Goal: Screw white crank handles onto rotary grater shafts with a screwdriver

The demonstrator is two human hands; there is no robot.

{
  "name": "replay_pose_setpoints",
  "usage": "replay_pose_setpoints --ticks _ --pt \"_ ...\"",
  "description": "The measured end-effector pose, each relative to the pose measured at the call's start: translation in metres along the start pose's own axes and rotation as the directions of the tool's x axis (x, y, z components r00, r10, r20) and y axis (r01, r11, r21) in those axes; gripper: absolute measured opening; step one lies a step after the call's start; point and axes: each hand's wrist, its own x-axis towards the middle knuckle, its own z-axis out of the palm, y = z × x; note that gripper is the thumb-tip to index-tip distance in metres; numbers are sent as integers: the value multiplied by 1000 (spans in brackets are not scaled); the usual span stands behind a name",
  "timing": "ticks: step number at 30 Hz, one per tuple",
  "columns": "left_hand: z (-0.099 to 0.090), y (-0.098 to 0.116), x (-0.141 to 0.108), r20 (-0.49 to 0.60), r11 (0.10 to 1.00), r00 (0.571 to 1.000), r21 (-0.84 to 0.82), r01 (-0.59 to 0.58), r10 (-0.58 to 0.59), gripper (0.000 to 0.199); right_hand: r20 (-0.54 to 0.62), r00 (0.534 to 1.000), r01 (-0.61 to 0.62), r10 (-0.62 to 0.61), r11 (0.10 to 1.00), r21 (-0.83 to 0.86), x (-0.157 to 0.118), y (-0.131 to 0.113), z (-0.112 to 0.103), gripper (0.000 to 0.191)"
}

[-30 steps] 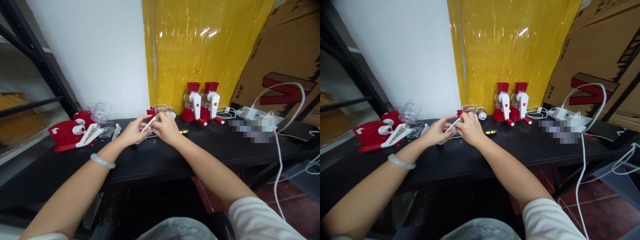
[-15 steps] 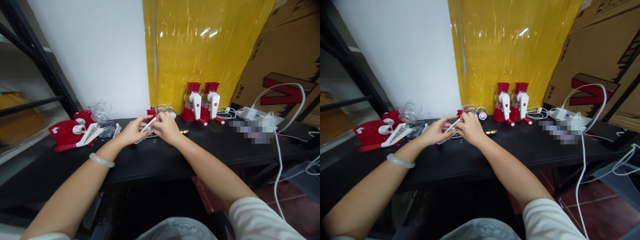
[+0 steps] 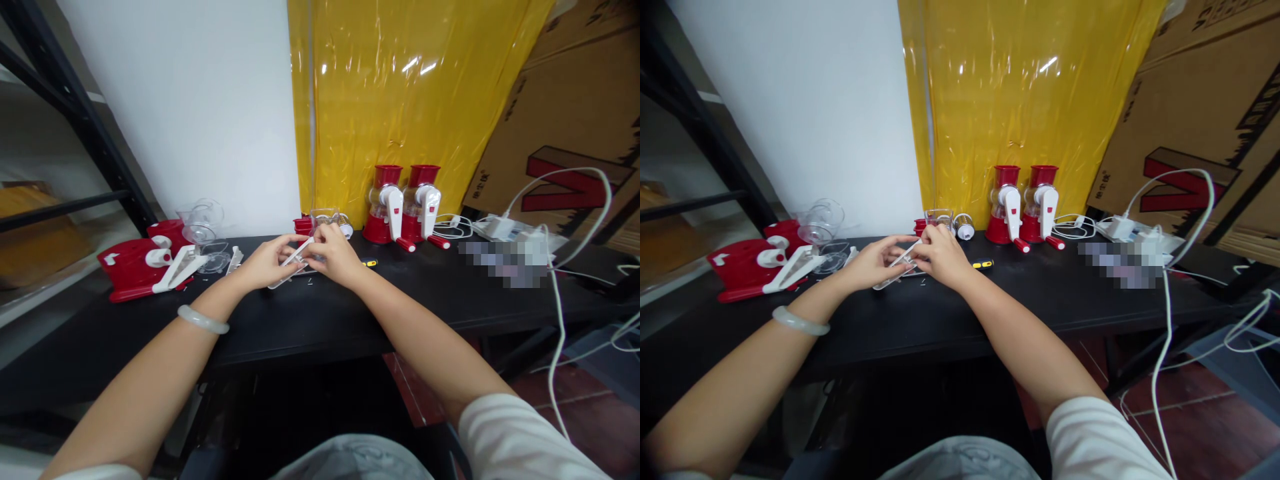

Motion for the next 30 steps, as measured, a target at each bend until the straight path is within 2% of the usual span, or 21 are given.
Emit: replay_pose_setpoints --ticks 10,21,25,27,30 --pt "-1 -2 0 32 999 998 21 47 -48 65 12 1000 3 -3 1000 23 0 -1 3 8" --pt "0 2 0 25 992 993 -45 117 -116 65 10 1000 -13 12 994 107 0 -1 2 9" --pt "0 3 0 2 985 991 -118 130 -130 70 6 1000 -27 27 993 118 0 -2 2 8" --pt "0 5 0 -27 986 993 -123 114 -118 65 7 999 -36 35 992 120 0 -2 2 8" --pt "-1 6 1 -78 997 995 -36 62 -65 48 1 999 -36 36 992 121 0 -1 3 9"
